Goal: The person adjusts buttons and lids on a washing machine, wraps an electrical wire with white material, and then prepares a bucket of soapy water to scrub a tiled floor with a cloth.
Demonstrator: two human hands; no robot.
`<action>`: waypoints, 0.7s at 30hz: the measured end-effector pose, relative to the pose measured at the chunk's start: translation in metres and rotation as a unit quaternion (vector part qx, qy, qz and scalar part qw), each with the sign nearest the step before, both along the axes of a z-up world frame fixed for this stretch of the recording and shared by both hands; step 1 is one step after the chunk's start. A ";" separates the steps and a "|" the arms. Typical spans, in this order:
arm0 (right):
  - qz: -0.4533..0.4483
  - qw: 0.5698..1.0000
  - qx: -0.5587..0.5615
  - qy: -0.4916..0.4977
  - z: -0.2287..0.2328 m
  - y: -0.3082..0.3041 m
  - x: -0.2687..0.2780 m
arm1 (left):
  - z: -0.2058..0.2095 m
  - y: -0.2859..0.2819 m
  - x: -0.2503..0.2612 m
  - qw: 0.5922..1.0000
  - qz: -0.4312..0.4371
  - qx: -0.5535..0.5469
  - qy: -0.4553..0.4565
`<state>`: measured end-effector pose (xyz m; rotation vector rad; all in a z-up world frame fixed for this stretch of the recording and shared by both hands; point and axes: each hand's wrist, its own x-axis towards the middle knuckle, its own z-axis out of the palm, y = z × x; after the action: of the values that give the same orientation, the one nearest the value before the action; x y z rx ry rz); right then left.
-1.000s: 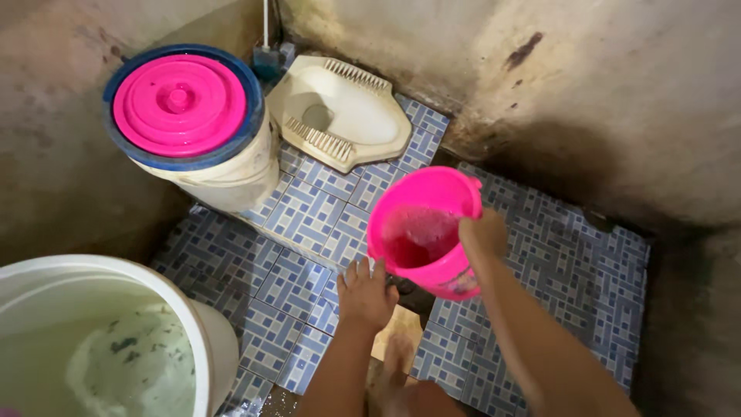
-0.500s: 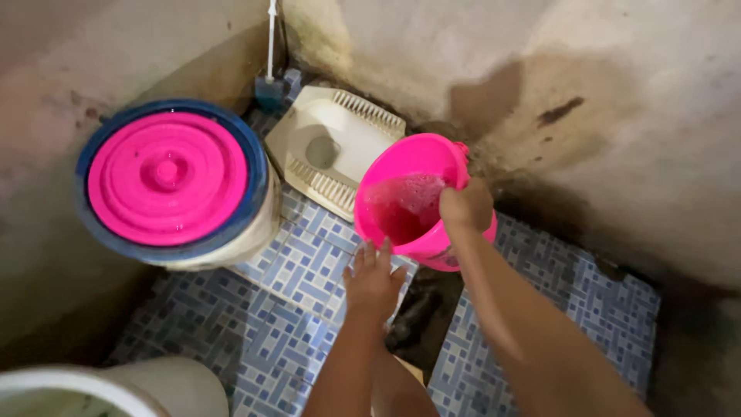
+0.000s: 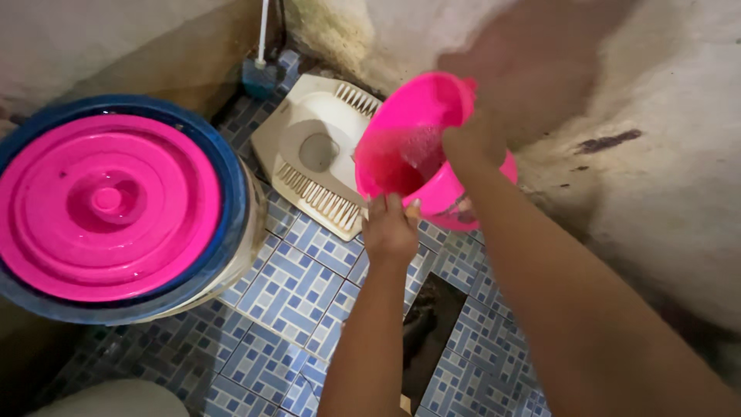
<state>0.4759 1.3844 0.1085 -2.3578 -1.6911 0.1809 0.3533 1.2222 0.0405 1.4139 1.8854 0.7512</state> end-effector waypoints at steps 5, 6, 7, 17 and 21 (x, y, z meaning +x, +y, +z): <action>0.091 0.992 0.073 0.044 -0.008 0.037 0.006 | -0.001 0.040 -0.012 1.000 -0.024 0.000 0.008; 0.072 0.992 0.006 0.099 -0.003 0.042 0.004 | -0.001 0.045 -0.014 0.999 -0.024 0.020 0.016; 0.073 0.993 0.005 0.097 0.001 0.047 0.001 | 0.000 0.050 -0.014 0.999 -0.023 0.020 0.014; 0.140 0.988 0.023 -0.058 0.017 0.101 -0.012 | 0.003 0.086 -0.014 0.996 0.020 0.008 -0.088; 0.131 0.990 -0.030 -0.049 0.029 0.103 -0.018 | 0.002 0.089 -0.014 0.993 0.014 -0.013 -0.112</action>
<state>0.4581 1.4871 0.1379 -2.2085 -2.0682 0.1650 0.3392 1.3115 0.0426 1.2345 1.7369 0.8595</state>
